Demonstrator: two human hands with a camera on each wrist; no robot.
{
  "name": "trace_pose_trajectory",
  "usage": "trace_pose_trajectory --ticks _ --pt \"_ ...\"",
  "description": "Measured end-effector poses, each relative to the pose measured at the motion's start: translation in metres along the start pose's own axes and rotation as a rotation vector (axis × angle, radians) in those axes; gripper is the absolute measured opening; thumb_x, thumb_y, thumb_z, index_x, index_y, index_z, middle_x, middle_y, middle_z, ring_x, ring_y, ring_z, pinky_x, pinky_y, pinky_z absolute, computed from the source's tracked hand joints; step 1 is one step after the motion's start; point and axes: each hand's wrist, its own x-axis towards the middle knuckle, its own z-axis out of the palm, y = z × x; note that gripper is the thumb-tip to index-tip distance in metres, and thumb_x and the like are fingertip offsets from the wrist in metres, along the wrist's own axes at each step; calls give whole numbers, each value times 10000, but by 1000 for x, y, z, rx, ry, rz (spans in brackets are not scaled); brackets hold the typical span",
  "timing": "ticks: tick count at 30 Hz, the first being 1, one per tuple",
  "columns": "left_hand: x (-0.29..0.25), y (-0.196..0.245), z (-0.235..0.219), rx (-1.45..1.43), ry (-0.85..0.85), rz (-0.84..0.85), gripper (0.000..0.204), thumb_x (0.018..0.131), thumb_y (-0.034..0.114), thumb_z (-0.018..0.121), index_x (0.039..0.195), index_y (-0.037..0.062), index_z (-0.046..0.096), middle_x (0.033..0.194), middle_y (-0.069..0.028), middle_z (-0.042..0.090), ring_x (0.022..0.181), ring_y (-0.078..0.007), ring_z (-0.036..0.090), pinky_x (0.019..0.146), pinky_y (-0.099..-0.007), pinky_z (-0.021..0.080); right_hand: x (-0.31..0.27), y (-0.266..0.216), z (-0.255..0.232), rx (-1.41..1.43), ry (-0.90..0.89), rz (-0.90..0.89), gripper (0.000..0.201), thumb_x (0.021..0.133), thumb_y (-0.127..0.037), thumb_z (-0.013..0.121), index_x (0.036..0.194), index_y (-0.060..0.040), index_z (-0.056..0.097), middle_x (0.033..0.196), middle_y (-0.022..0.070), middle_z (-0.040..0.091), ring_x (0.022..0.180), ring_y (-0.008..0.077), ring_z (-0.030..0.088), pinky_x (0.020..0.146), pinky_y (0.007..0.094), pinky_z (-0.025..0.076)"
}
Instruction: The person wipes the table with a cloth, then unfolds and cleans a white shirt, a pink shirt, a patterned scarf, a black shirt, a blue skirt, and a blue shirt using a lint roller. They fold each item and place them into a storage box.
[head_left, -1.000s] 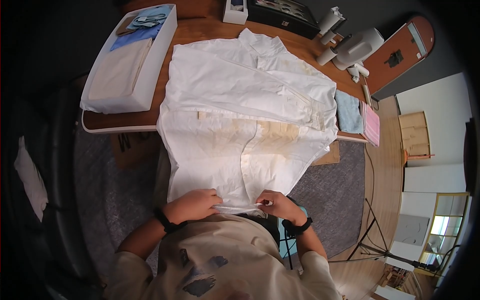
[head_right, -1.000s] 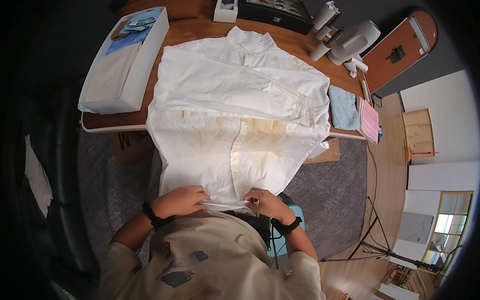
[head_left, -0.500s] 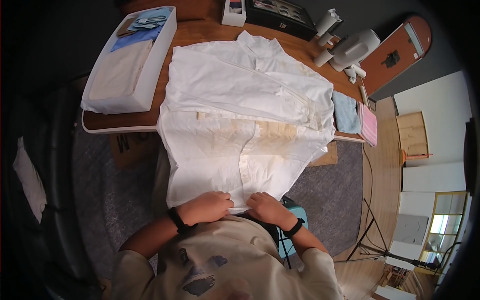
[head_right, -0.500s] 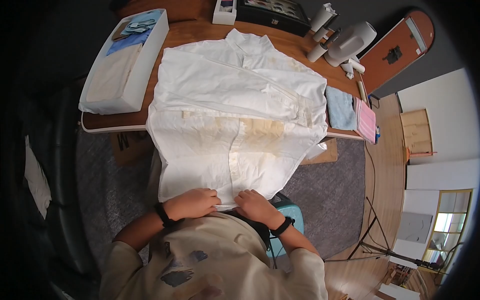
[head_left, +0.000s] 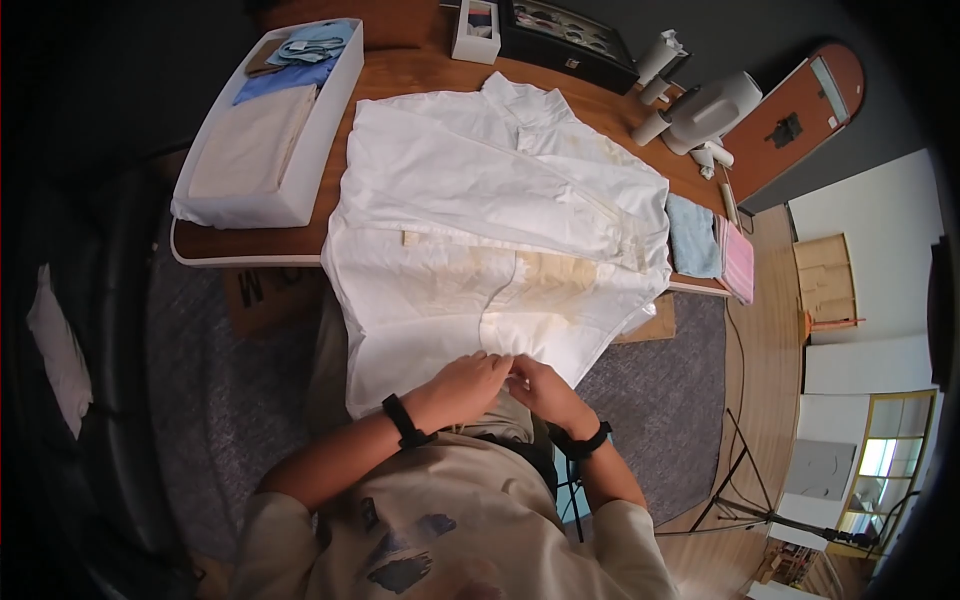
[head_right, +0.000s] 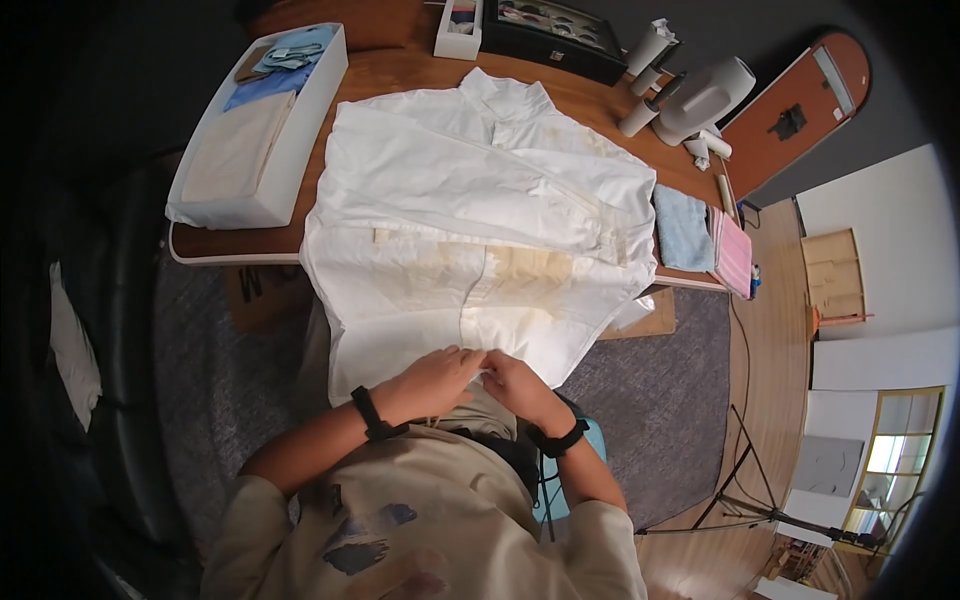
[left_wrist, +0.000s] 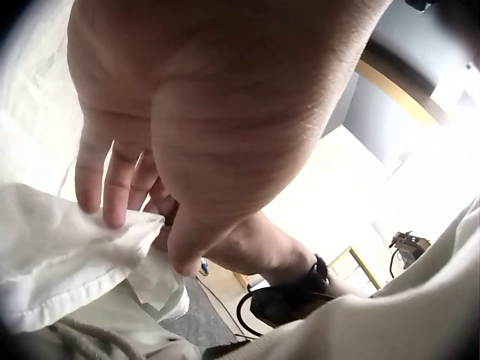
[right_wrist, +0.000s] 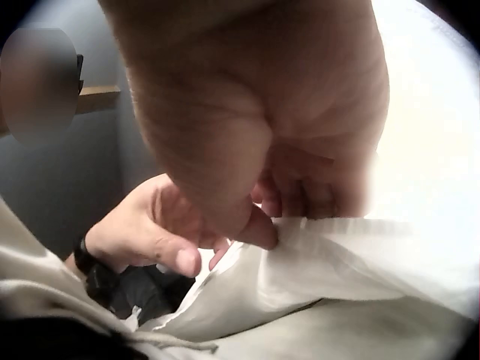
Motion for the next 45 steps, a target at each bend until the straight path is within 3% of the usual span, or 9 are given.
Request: trace_pose_trajectory --ticks 2,7,12,16,20,22,25,40,45 --pt "16 0 -3 -59 -31 -126 539 856 131 840 1282 -27 551 1142 -194 692 1120 -407 656 951 -498 541 0 0 -1 127 108 76 269 980 -49 717 1206 15 586 1058 197 725 989 357 740 868 419 577" --pt "29 3 -2 18 110 -20 331 911 153 779 1179 35 625 1044 -116 729 1068 -353 661 944 -469 508 -7 -15 -14 321 258 143 308 999 -21 765 1186 -6 521 1060 125 736 1008 214 746 878 347 584" --pt "29 -3 -7 -92 149 -51 100 961 171 717 998 82 693 992 -81 732 1061 -314 671 959 -463 494 -24 -15 -19 316 317 95 351 994 -29 779 1235 -2 526 1077 122 738 1022 207 747 903 352 588" --pt "27 -2 -11 -126 183 -25 92 953 146 670 1011 76 688 975 -91 733 1032 -323 690 926 -477 511 -37 -5 -23 407 224 73 492 978 -34 805 1380 11 524 1155 87 721 1082 177 710 952 328 582" --pt "27 0 -14 -218 207 -15 114 962 150 709 1007 48 686 971 -121 721 964 -362 686 895 -472 537 -41 -19 -21 134 267 6 477 976 -79 819 1384 4 584 1154 89 736 1052 185 713 927 330 583" --pt "26 1 -15 -234 206 -5 117 961 149 712 1006 44 689 966 -126 717 946 -369 687 875 -473 545 -42 -22 -21 98 215 91 343 988 -122 802 1280 9 679 1129 145 758 1011 281 744 890 369 585" --pt "25 1 -15 -219 202 14 117 966 153 714 1006 44 703 953 -128 710 946 -366 687 863 -474 546 -41 -25 -22 91 287 35 201 1012 -104 762 1173 14 731 1118 159 755 986 305 739 871 374 583" --pt "19 8 -12 -113 172 7 119 1002 161 694 1041 55 729 977 -111 702 990 -338 684 905 -464 537 -36 -29 -27 100 313 -79 195 998 19 721 1185 -9 767 1102 140 769 1014 261 748 886 340 587" --pt "16 19 -9 -21 197 113 158 1002 146 689 1118 39 700 1004 -113 709 1008 -321 693 940 -452 533 -43 -36 -32 139 329 -37 224 997 16 728 1217 -6 765 1124 132 776 1012 259 750 892 344 590"
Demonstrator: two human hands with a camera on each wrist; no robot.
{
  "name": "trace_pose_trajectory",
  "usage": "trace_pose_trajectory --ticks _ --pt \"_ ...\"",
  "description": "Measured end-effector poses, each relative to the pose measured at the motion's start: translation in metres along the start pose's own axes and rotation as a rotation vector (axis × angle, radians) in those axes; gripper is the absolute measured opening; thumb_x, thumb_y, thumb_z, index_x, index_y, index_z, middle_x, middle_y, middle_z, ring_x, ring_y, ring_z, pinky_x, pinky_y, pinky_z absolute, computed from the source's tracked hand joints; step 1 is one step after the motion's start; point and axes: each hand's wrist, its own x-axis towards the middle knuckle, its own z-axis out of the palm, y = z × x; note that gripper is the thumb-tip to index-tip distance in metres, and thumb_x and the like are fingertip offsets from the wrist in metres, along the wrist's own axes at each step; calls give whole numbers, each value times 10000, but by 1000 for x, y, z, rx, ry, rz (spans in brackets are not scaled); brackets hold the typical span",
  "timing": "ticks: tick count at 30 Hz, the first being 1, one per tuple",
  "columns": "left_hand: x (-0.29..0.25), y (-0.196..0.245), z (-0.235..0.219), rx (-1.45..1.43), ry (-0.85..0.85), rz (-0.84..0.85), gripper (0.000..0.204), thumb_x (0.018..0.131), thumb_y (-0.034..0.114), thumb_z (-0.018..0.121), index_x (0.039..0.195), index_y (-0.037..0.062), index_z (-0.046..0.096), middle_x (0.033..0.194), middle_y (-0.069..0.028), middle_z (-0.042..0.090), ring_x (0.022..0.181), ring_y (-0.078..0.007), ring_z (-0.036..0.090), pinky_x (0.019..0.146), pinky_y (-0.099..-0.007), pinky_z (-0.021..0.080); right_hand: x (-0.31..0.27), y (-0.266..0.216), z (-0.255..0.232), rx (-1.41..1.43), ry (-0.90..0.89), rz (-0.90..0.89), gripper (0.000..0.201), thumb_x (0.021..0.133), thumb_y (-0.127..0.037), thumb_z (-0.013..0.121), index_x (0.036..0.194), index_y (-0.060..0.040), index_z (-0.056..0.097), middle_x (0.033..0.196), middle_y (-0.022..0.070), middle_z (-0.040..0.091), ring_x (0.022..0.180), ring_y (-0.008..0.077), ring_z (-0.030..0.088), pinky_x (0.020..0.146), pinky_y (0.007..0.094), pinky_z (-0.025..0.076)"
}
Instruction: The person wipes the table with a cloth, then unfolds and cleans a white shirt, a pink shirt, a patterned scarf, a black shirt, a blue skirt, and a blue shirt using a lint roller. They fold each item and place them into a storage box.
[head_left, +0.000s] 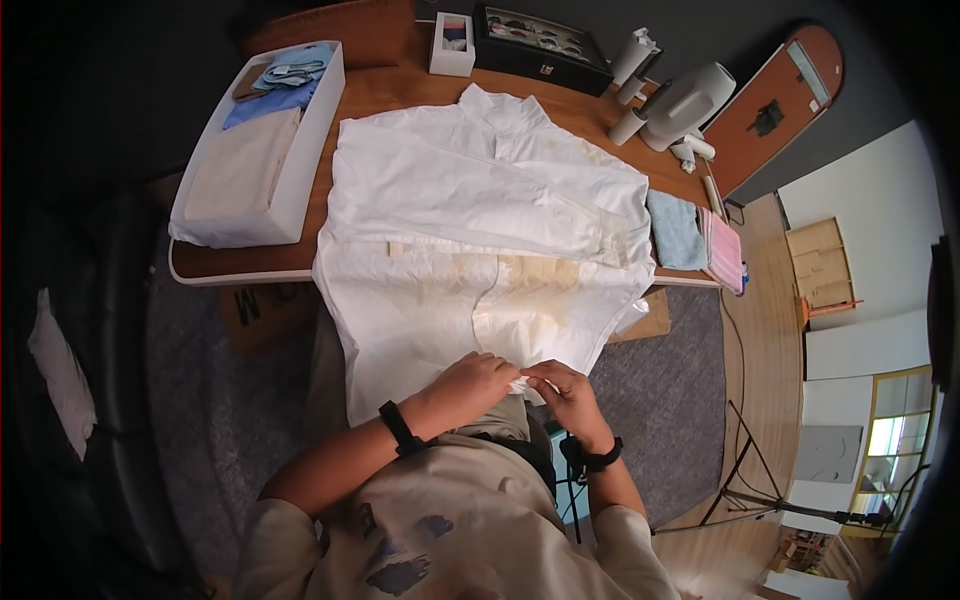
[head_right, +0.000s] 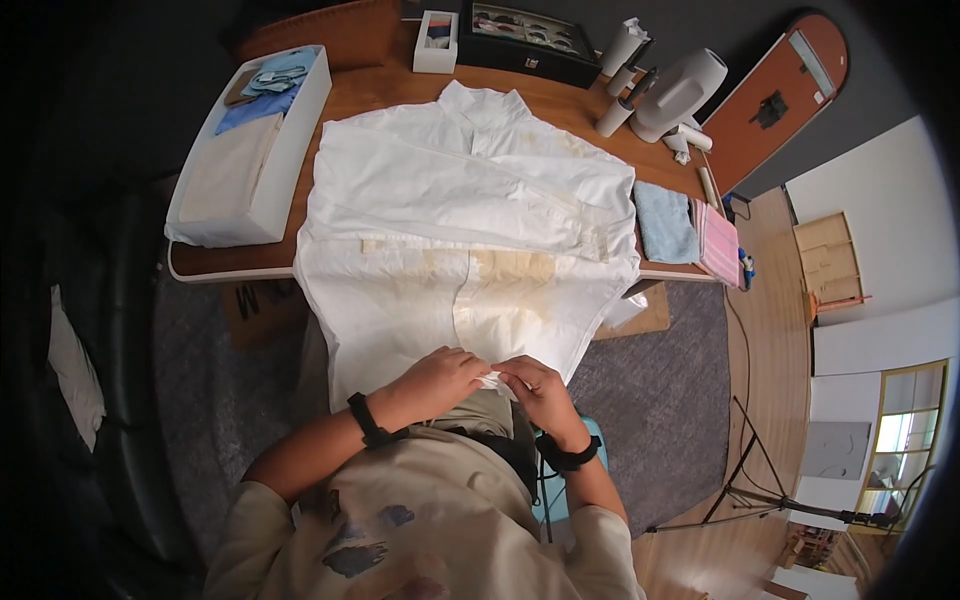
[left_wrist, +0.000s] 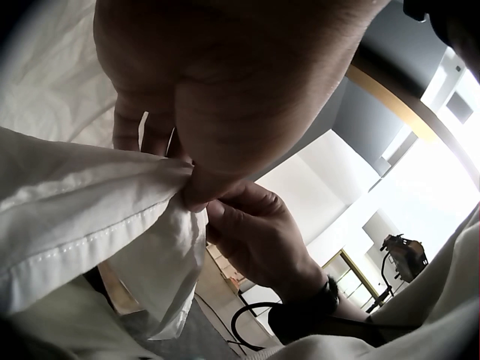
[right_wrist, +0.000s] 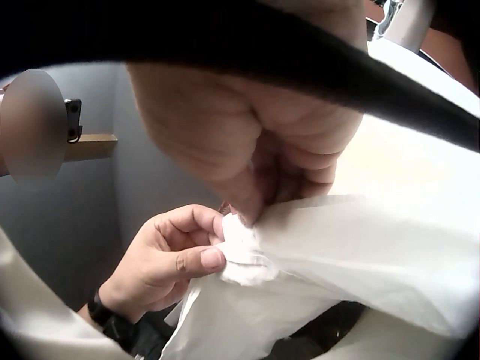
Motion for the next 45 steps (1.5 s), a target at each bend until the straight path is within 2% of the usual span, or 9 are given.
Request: trace_pose_trajectory --ticks 5,12,18,23,26,28,31,37,45 --pt "-3 16 2 100 -31 28 164 978 131 681 1115 40 685 1018 -100 709 1020 -307 687 940 -430 529 -13 -15 5 67 14 151 306 989 -21 759 1294 -24 733 1108 129 792 987 252 765 890 340 595" --pt "-7 44 -6 425 -71 124 147 902 132 648 1030 81 701 993 -42 682 1008 -222 655 960 -375 500 -30 -35 2 -203 40 -61 351 971 -35 773 1316 -46 707 1053 152 776 969 314 767 847 391 610" --pt "-15 54 2 516 -44 156 123 901 134 653 1003 87 701 1005 -30 681 1020 -213 645 959 -369 501 -35 -39 6 -274 52 -152 319 956 -13 754 1271 -16 701 1009 168 755 918 363 746 808 418 604" --pt "-16 63 -4 517 -67 152 126 898 138 663 1002 74 696 1007 -41 679 1021 -221 645 959 -373 506 -44 -41 6 -323 39 -174 345 948 -30 760 1286 -11 693 1006 185 743 897 384 733 802 426 600" --pt "-18 64 -1 493 -48 136 146 898 141 667 1013 55 688 1017 -64 672 1024 -237 644 952 -379 517 -51 -50 6 -294 -18 -131 446 934 -46 776 1360 -3 650 1079 202 729 981 394 717 870 448 587" --pt "-20 64 2 493 -1 146 162 898 143 668 1023 43 682 1027 -80 666 1026 -247 642 948 -384 525 -51 -54 6 -315 -22 -219 567 909 -52 789 1436 10 588 1162 207 708 1079 397 680 939 469 561" --pt "-20 67 8 465 21 128 208 908 138 658 1077 17 664 1064 -105 652 1031 -262 640 933 -384 540 -54 -46 9 -397 -12 -225 643 873 -25 786 1471 22 551 1185 201 688 1102 397 645 972 478 539" --pt "-20 75 8 494 16 132 232 935 125 632 1134 7 644 1084 -104 636 1036 -263 635 925 -372 546 -58 -32 10 -445 -14 -181 643 828 93 687 1455 17 562 1117 191 669 1065 388 632 971 454 539" --pt "-9 77 -7 443 -2 130 148 982 154 650 1070 36 638 1059 -107 626 1025 -274 637 921 -393 541 -65 -9 -23 -478 103 -94 591 812 135 600 1384 -8 633 1079 186 681 1069 386 645 963 462 546"
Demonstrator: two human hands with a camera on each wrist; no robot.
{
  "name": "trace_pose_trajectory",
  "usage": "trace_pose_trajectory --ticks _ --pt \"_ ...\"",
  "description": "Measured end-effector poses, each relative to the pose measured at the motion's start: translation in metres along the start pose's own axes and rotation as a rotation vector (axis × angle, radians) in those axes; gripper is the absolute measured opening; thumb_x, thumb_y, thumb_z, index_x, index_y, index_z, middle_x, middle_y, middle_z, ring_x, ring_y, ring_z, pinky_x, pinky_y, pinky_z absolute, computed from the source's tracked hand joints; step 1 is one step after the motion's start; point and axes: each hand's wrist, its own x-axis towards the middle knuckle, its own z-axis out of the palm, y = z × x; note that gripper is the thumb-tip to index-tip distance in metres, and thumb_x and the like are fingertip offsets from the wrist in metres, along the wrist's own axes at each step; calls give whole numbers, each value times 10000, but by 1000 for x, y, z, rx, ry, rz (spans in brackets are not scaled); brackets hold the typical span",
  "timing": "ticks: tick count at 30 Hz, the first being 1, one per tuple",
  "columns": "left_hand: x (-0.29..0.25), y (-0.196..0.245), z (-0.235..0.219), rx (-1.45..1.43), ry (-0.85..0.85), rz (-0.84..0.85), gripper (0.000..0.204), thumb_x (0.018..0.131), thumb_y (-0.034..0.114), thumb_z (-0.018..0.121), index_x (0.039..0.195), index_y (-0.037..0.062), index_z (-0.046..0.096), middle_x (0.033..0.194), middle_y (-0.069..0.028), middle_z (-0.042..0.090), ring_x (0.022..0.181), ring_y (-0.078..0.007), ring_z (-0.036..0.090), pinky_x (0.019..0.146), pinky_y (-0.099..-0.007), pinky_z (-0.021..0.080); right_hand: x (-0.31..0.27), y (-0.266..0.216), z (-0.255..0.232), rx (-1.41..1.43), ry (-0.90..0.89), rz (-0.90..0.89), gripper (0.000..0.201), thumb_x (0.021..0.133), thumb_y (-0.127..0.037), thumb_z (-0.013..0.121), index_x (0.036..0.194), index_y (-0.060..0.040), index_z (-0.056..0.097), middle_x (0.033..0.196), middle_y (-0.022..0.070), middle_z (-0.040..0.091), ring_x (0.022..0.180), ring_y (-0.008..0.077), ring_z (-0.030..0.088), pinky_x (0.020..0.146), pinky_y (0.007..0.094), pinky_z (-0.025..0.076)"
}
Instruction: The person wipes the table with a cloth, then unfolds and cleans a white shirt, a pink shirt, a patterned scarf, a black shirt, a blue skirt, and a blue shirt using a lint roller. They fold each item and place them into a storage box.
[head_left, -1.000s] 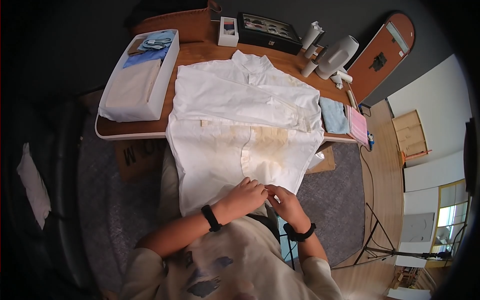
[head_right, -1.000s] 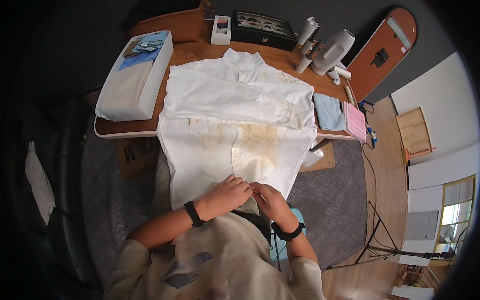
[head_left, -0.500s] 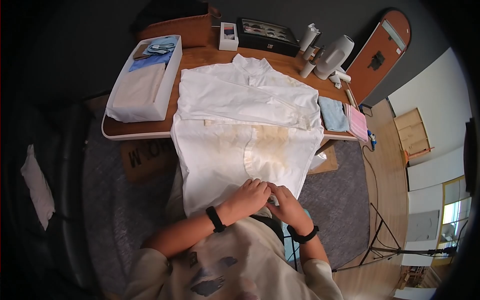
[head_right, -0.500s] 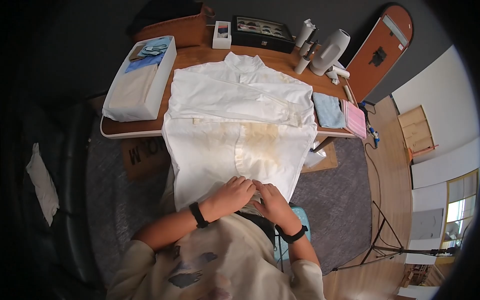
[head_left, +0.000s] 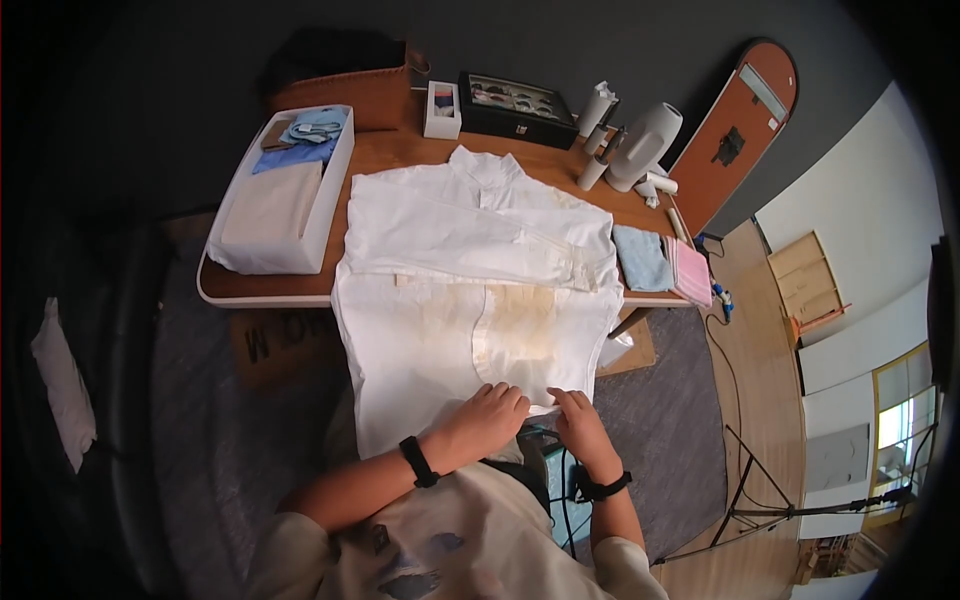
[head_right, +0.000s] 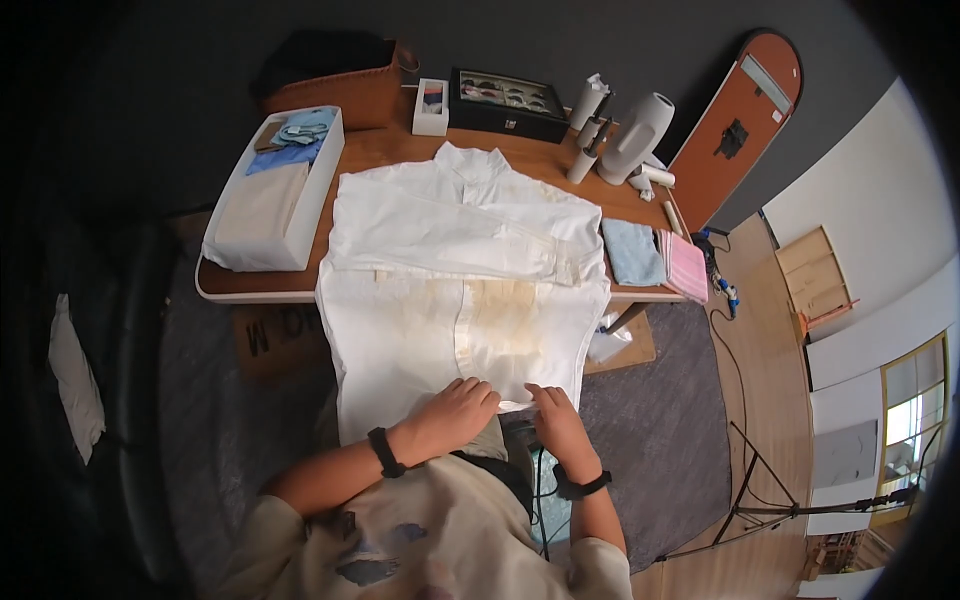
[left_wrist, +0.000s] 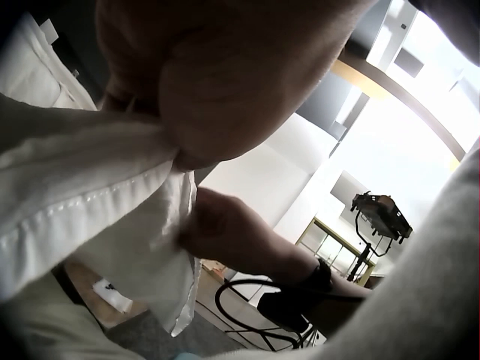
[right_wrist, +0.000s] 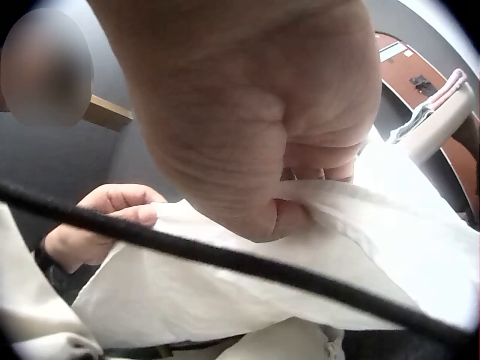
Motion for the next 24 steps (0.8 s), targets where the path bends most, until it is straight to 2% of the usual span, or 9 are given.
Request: trace_pose_trajectory --ticks 4,6,8,11,15,18,21,23,24 --pt "10 -15 -25 -61 49 -27 143 1046 186 637 1047 43 652 1004 -103 636 1015 -284 653 932 -409 532 2 26 -9 -50 68 41 462 834 115 614 1268 -10 707 1057 191 702 1047 388 682 950 453 569" --pt "16 -29 -32 -115 82 -27 149 1052 177 638 1027 32 654 965 -115 639 982 -302 660 911 -419 539 6 34 -19 -20 63 67 472 803 109 629 1256 -6 700 1080 195 700 1060 404 658 942 467 558" --pt "21 -44 -46 -205 92 -44 149 1049 166 650 1020 20 651 956 -131 644 935 -323 661 864 -433 554 13 40 -34 -52 118 31 410 819 95 634 1205 -11 723 1083 197 708 1035 406 673 919 457 563" --pt "33 -72 -57 -251 110 -74 141 1048 152 655 1021 15 651 954 -139 647 898 -342 659 821 -447 562 31 38 -63 20 219 168 286 866 82 646 1123 -3 738 1042 204 710 978 413 698 870 446 571" --pt "49 -106 -71 -316 125 -111 139 1062 147 644 1032 11 649 962 -150 648 911 -355 660 806 -460 554 68 38 -93 7 321 161 245 915 95 642 1121 -1 734 1064 196 725 988 394 728 875 418 575" --pt "57 -126 -72 -471 39 -200 155 1076 151 636 1060 -3 646 986 -167 653 953 -380 667 816 -471 543 98 42 -108 -32 392 70 217 943 94 638 1117 2 730 1030 175 732 953 358 744 848 391 576" --pt "60 -139 -75 -567 97 -236 196 1086 181 642 1101 -14 647 1008 -178 656 972 -386 668 835 -461 534 125 46 -116 -79 461 14 198 962 91 641 1113 -3 728 1039 168 744 962 343 751 847 383 572" --pt "58 -144 -86 -660 -36 -251 220 1087 192 644 1144 -20 654 1025 -177 658 963 -377 662 854 -443 525 139 46 -120 -96 498 2 178 969 80 664 1113 -3 727 1042 161 749 945 325 754 833 377 575" --pt "57 -146 -91 -657 -39 -250 220 1087 192 644 1144 -20 654 1025 -177 658 963 -377 662 854 -443 525 145 46 -122 -102 518 -3 168 972 74 676 1113 -3 727 1043 158 751 937 316 755 827 374 576"
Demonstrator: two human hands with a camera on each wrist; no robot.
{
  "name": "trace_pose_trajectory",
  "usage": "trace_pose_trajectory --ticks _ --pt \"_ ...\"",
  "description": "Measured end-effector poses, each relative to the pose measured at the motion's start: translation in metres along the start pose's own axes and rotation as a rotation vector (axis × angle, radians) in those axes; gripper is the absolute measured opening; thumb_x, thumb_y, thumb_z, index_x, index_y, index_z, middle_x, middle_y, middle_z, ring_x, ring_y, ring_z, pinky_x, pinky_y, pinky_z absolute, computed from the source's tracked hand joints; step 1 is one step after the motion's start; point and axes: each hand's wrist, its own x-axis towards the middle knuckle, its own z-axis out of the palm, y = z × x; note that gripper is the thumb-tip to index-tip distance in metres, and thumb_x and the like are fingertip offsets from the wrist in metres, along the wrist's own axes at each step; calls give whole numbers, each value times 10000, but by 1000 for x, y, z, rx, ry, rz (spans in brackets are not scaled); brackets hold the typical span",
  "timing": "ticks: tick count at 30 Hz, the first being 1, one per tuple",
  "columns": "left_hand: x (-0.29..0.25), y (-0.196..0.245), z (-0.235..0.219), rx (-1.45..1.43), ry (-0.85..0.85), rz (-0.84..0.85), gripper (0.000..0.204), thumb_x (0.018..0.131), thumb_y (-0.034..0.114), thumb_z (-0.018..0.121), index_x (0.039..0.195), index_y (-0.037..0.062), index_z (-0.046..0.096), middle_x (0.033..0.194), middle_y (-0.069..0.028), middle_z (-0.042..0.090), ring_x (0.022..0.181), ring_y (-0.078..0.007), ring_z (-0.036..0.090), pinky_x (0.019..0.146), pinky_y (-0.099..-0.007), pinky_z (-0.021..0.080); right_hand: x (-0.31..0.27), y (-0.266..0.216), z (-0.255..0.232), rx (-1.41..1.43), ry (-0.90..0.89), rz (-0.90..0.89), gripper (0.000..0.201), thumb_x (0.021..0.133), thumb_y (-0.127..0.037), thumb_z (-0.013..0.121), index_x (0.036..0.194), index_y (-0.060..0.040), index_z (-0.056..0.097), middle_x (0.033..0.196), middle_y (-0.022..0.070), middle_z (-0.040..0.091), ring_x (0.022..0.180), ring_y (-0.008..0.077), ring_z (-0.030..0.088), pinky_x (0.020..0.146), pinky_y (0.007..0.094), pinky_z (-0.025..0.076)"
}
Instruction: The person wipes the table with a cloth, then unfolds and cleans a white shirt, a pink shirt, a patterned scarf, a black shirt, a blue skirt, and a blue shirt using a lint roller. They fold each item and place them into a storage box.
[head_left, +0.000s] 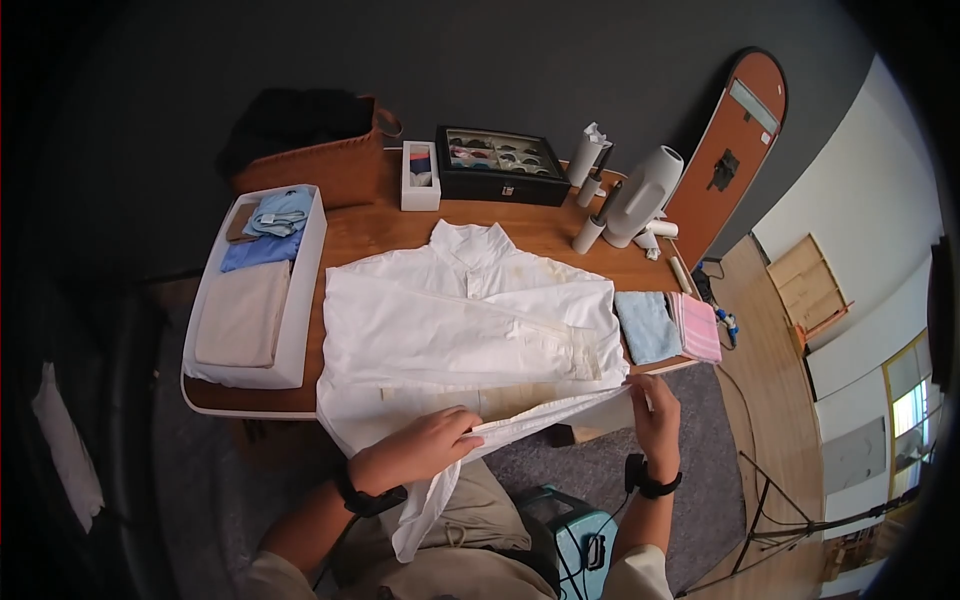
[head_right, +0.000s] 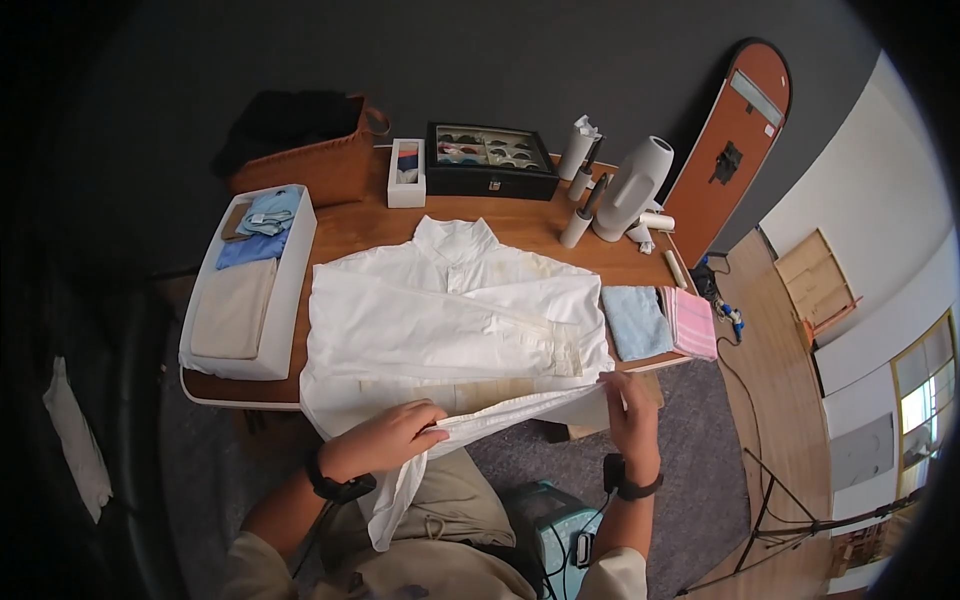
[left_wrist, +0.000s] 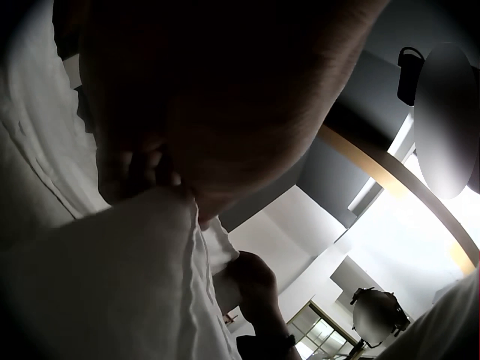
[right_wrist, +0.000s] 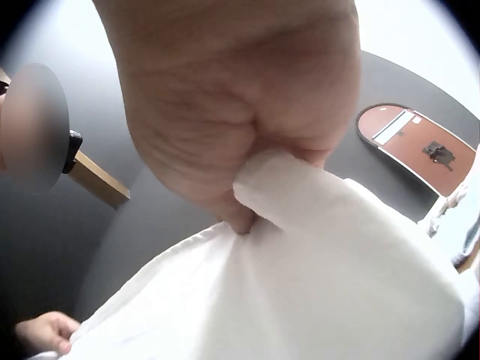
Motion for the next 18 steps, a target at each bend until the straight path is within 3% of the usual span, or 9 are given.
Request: trace_pose_trajectory --ticks 4,13,17,18 --pt "-1 8 -23 34 -38 10 211 1078 170 641 1171 -18 657 1026 -169 649 939 -357 654 851 -431 516 19 -12 -5 49 -51 35 193 972 87 670 1135 1 729 1030 161 734 968 334 729 858 395 563" --pt "6 30 -50 142 22 40 169 1037 116 645 1138 -17 669 985 -162 651 879 -341 653 808 -424 526 26 -33 -22 -62 -69 -96 252 903 107 691 1130 6 732 1049 174 710 963 390 708 833 424 564" --pt "40 35 -77 200 25 57 160 1009 124 673 1088 -16 676 942 -177 663 835 -317 656 777 -418 529 77 -27 -30 -140 -76 -144 235 904 95 668 1114 11 732 1075 193 701 979 423 699 840 443 561" --pt "64 30 -90 181 -21 -58 169 999 135 691 1077 -14 677 906 -161 674 826 -258 654 770 -397 527 103 -13 -24 -166 -111 -166 216 918 72 670 1116 12 731 1091 205 702 989 428 699 848 453 562"
